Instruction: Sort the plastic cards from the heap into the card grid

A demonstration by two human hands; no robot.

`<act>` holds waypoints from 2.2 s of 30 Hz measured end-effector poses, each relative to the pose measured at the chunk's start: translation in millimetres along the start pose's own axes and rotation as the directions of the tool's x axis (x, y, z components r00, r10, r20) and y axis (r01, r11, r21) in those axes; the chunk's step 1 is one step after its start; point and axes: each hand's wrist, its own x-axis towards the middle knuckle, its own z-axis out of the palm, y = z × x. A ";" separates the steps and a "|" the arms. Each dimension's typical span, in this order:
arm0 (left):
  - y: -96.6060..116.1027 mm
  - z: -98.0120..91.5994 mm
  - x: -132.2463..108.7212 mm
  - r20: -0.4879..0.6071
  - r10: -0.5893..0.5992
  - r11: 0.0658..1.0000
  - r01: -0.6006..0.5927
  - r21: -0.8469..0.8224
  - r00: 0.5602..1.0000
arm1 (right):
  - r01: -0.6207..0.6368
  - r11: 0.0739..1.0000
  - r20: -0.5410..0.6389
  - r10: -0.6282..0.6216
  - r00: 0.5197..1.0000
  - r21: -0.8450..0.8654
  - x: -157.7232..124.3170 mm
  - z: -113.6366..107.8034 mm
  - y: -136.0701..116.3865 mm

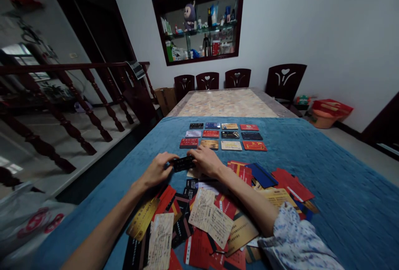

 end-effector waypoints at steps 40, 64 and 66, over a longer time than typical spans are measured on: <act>2.4 20.2 -0.9 0.068 -0.108 0.989 0.114 -0.092 0.992 | -0.033 0.997 0.131 0.042 0.990 -0.072 -1.0 -1.4 1.5; 7.8 -20.0 28.6 0.217 0.013 0.979 -0.057 0.198 0.976 | -0.026 0.993 0.174 0.046 0.984 -0.116 9.7 -25.3 7.0; 6.7 -23.1 34.5 0.217 0.027 0.974 -0.075 0.216 0.976 | -0.034 0.990 0.185 0.059 0.981 -0.135 14.7 -31.0 7.9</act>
